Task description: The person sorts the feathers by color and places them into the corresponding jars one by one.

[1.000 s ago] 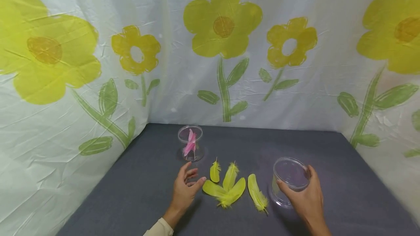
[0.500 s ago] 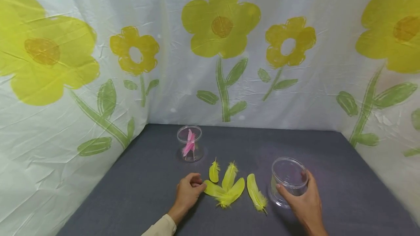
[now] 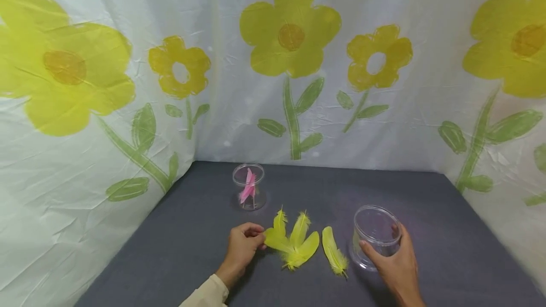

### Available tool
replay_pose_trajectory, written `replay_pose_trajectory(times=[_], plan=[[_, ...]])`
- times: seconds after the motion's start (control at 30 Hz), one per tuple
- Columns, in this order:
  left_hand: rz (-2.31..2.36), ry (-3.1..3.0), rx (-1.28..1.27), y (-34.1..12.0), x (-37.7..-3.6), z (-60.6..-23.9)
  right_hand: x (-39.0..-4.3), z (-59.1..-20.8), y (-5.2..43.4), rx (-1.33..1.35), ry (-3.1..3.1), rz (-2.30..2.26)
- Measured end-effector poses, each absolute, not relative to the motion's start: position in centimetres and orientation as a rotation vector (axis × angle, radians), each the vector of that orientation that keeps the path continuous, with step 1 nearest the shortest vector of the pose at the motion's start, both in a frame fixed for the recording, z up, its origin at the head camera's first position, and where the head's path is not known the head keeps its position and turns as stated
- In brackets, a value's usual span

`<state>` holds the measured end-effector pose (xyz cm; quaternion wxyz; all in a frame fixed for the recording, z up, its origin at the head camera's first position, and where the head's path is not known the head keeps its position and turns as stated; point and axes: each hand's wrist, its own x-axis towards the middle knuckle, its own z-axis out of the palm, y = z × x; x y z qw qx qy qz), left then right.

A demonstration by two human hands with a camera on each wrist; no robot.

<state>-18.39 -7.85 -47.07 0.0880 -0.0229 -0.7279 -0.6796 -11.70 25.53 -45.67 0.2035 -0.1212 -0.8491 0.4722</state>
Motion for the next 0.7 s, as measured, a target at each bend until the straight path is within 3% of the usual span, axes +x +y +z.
replay_pose_trajectory(times=[0.3, 0.7], plan=[[-2.292, -1.865, -0.108, -7.2, -18.0, -40.9, -11.8, -45.4, 25.8, -0.367, -2.379, 1.334], [-2.329, -1.731, -0.314, -0.6, -17.4, -35.3, -11.7, -45.3, 25.5, -0.428, -2.421, 1.316]])
